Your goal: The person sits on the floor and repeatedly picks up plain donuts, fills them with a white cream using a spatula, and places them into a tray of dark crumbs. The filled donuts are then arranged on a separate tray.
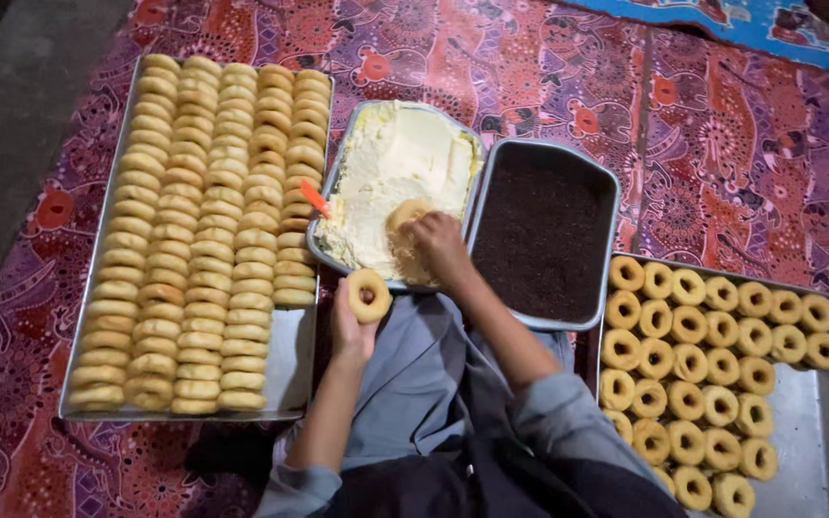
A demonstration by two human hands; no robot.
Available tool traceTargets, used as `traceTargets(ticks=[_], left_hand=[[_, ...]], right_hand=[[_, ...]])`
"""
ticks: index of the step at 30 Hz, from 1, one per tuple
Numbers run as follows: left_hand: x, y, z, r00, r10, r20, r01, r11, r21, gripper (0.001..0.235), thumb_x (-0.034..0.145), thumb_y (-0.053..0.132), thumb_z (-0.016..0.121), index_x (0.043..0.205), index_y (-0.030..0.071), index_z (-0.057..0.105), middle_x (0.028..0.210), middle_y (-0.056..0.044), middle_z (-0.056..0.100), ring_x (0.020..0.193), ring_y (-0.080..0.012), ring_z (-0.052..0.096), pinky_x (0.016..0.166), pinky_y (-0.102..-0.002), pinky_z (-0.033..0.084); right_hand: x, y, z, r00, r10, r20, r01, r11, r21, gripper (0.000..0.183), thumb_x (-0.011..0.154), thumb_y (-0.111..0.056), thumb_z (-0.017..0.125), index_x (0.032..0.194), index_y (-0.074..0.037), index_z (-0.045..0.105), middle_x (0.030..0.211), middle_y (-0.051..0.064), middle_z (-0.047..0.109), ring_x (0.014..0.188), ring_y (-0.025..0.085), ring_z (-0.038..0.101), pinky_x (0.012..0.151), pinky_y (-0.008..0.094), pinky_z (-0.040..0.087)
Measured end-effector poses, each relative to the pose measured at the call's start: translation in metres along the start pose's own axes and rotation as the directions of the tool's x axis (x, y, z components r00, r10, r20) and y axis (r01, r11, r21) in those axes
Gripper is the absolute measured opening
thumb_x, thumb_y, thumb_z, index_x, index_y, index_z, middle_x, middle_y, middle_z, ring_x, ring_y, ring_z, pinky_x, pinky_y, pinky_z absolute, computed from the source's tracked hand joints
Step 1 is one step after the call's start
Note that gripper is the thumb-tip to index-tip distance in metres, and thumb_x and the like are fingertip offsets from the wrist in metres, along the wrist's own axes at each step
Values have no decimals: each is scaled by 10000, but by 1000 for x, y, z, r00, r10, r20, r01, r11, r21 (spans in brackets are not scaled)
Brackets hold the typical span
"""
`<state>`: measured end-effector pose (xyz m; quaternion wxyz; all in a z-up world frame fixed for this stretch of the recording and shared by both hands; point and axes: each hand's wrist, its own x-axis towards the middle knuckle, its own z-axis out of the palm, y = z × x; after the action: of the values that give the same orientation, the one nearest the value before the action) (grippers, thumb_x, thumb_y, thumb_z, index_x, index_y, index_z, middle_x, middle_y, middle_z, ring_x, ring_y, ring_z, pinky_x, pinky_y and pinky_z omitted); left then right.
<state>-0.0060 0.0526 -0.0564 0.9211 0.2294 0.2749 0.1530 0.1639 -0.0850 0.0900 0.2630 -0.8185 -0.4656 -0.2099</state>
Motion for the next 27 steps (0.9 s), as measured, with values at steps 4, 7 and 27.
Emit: traceTargets(ticks=[4, 7, 27], left_hand=[[10, 15, 17, 997, -51, -62, 48, 998, -38, 567, 1039, 545, 432, 1303, 75, 609, 1197, -81, 652, 1115, -214, 639, 961, -408, 552], [12, 20, 27, 998, -63, -22, 61, 995, -74, 588, 1035, 544, 370, 1321, 88, 606, 1217, -85, 667, 1115, -225, 639, 953, -413, 523], [-15, -86, 105, 943, -252, 218, 252, 967, 28, 467, 1090, 341, 364, 1413, 43, 520, 1408, -136, 582, 1281, -259, 582, 1097, -451, 464]], right_hand=[[8, -7, -1, 970, 139, 199, -191, 942, 274, 235, 749, -86, 751, 984, -87, 740, 902, 95, 699, 853, 299, 656, 757, 434, 540], [-9, -40, -3, 978, 80, 194, -185, 764, 618, 248, 764, -117, 789, 982, -44, 697, 929, 125, 683, 848, 284, 656, 757, 414, 549], [-103, 6, -96, 957, 289, 0, -263, 872, 413, 318, 808, -65, 811, 1117, -80, 737, 1047, 113, 712, 1052, 294, 677, 921, 410, 571]])
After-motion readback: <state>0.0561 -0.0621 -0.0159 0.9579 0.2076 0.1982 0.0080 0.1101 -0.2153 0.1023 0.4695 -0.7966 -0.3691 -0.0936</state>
